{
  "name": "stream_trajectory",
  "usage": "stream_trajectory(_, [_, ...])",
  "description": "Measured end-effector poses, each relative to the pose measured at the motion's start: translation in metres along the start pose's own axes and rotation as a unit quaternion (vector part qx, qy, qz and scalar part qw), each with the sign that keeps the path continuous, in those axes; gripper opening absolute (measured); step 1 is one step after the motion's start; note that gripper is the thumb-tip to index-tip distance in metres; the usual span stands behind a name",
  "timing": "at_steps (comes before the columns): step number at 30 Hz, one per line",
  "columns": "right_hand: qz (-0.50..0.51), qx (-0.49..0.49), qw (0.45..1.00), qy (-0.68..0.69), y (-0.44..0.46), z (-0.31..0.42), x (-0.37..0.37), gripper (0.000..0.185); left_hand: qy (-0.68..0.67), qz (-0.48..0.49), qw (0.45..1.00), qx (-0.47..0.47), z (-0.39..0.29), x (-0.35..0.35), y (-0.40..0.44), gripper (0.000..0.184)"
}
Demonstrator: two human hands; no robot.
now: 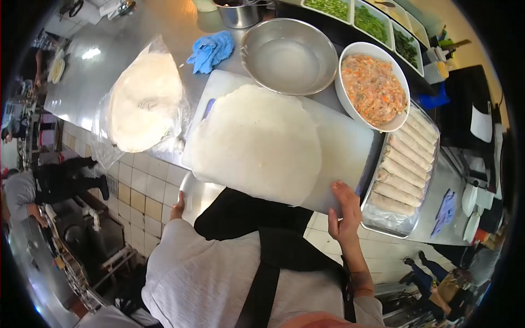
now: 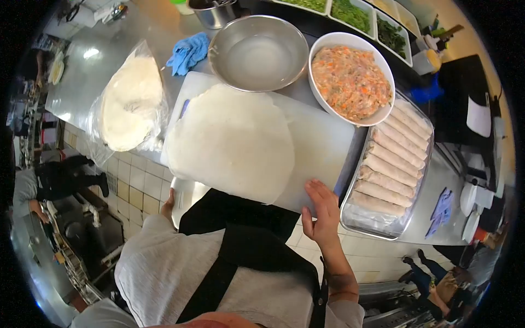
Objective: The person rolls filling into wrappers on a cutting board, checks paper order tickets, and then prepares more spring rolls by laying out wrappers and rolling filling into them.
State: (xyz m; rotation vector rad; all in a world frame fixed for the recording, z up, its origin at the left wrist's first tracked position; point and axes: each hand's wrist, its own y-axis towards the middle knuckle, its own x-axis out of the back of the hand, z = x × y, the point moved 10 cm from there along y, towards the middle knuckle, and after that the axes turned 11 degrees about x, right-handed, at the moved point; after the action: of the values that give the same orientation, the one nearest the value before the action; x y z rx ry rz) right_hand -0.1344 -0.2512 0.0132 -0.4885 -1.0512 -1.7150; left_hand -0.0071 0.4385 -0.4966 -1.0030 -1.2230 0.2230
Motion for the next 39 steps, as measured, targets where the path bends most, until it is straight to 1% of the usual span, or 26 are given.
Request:
stream_trajectory(4, [-0.022,0.006,1.000,-0.017,0.001,0.001,0.001,0.045,0.004,0.011,1.000,-0.015,-0.005,0.011,0.003,0.107])
stream_trajectory(10, [-0.048,0.031,0.997,-0.055,-0.002,0.006,0.000,0.040,0.004,0.030,0.999,-0.033,-0.013,0.009,0.027,0.104])
stream_trajectory(14, [-0.081,0.014,0.994,-0.067,0.000,0.007,0.002,0.035,0.003,0.045,0.998,-0.049,-0.023,0.008,0.042,0.103])
stream_trajectory(18, [-0.089,0.012,0.990,-0.112,0.003,0.011,0.001,0.036,0.005,0.064,0.996,-0.061,-0.022,0.004,0.054,0.101])
stream_trajectory(22, [-0.096,-0.009,0.991,-0.092,0.008,0.018,0.006,0.035,0.005,0.060,0.993,-0.097,-0.053,-0.005,0.047,0.099])
stream_trajectory(24, [-0.051,-0.012,0.993,-0.108,0.020,0.024,0.010,0.037,0.017,0.031,0.989,-0.143,-0.086,0.005,0.031,0.098])
stream_trajectory(25, [-0.026,-0.016,0.993,-0.111,0.031,0.029,0.012,0.038,0.047,0.000,0.981,-0.187,-0.110,0.017,0.020,0.098])
stream_trajectory(27, [-0.012,0.028,0.991,-0.132,0.067,0.046,0.019,0.040,0.146,-0.055,0.944,-0.292,-0.179,0.057,-0.083,0.097])
stream_trajectory(28, [-0.021,0.058,0.989,-0.137,0.089,0.053,0.020,0.037,0.225,-0.080,0.896,-0.374,-0.213,0.082,-0.180,0.081])
stream_trajectory(29, [-0.032,0.086,0.986,-0.142,0.113,0.060,0.019,0.035,0.330,-0.091,0.848,-0.404,-0.231,0.094,-0.245,0.071])
stream_trajectory(30, [-0.026,0.129,0.979,-0.156,0.136,0.067,0.014,0.033,0.432,-0.104,0.787,-0.427,-0.243,0.103,-0.299,0.062])
stream_trajectory(31, [-0.019,0.170,0.971,-0.169,0.157,0.072,0.005,0.031,0.395,0.018,0.786,-0.476,-0.251,0.109,-0.358,0.055])
stream_trajectory(32, [0.021,0.154,0.969,-0.191,0.176,0.063,-0.010,0.034,0.350,0.144,0.770,-0.513,-0.254,0.113,-0.411,0.050])
stream_trajectory(33, [0.062,0.139,0.965,-0.213,0.193,0.052,-0.027,0.037,0.260,0.272,0.756,-0.535,-0.256,0.121,-0.454,0.048])
stream_trajectory(34, [0.091,0.129,0.965,-0.212,0.209,0.041,-0.044,0.036,0.163,0.393,0.726,-0.541,-0.258,0.130,-0.489,0.045])
stream_trajectory(35, [0.117,0.120,0.963,-0.210,0.221,0.030,-0.060,0.036,0.111,0.364,0.662,-0.646,-0.269,0.148,-0.524,0.040])
stream_trajectory(36, [0.148,0.091,0.961,-0.215,0.230,0.018,-0.073,0.035,0.057,0.328,0.584,-0.741,-0.276,0.166,-0.559,0.035])
stream_trajectory(37, [0.180,0.063,0.957,-0.220,0.237,0.006,-0.085,0.035,0.058,0.242,0.529,-0.811,-0.284,0.173,-0.590,0.029])
stream_trajectory(38, [0.214,0.035,0.950,-0.224,0.238,-0.003,-0.094,0.034,0.055,0.154,0.467,-0.869,-0.288,0.173,-0.617,0.026])
stream_trajectory(39, [0.210,0.035,0.949,-0.234,0.239,-0.003,-0.095,0.033,0.092,0.110,0.435,-0.889,-0.292,0.157,-0.629,0.033])
